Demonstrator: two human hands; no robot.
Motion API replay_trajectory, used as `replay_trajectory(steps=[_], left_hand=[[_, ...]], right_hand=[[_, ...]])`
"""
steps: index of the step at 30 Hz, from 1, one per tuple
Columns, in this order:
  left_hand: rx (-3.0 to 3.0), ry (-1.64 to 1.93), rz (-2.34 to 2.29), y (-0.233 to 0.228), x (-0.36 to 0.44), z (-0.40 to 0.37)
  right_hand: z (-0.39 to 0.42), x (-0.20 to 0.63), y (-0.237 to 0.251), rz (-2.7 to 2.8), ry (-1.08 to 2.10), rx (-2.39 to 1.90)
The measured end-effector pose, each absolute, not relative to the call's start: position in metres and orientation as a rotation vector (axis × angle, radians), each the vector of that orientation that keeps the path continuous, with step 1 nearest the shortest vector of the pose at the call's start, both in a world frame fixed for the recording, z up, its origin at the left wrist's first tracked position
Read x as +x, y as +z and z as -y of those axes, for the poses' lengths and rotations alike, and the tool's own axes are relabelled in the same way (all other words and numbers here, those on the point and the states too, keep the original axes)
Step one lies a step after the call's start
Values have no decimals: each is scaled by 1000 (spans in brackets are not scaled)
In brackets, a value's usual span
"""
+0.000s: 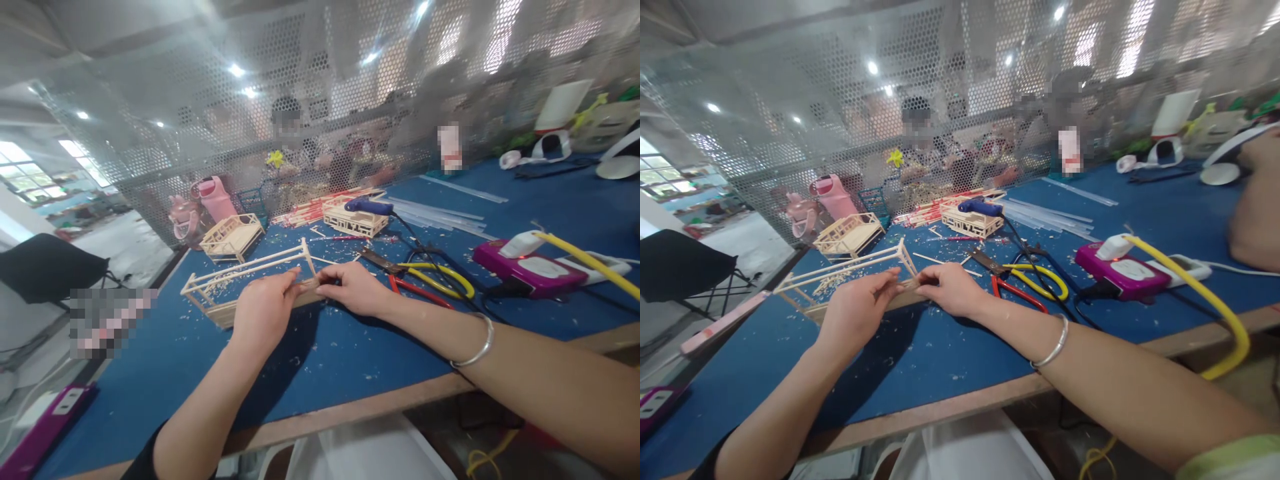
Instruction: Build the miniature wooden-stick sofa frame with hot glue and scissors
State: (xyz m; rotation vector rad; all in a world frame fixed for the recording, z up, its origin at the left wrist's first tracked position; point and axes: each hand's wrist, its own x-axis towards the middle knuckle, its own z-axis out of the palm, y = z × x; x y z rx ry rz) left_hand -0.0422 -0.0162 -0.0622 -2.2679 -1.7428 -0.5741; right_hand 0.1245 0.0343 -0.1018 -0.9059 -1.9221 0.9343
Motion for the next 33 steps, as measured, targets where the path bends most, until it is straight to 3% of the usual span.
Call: replay_trajectory(steps=[5, 11, 18, 24, 27, 33], left_hand=[[-2192, -703, 1695, -61, -65, 21], [-1882, -1343, 1482, -53, -77, 45], [-1500, -1798, 1800, -39, -132, 6], [-1554, -1601, 1992, -53, -165, -10], [-1620, -1487, 1801, -53, -142, 2], [-2341, -963, 1332, -63, -60, 1]], right_hand=[[-37, 125, -104, 1885, 1022, -911], [-42, 125, -107, 1836, 1083, -885], [-46, 127, -111, 1811, 1096, -876], [-43, 126, -110, 1792, 1127, -881], [-42, 124, -110, 1762, 1147, -888], [-40, 122, -111, 1768, 1152, -893]])
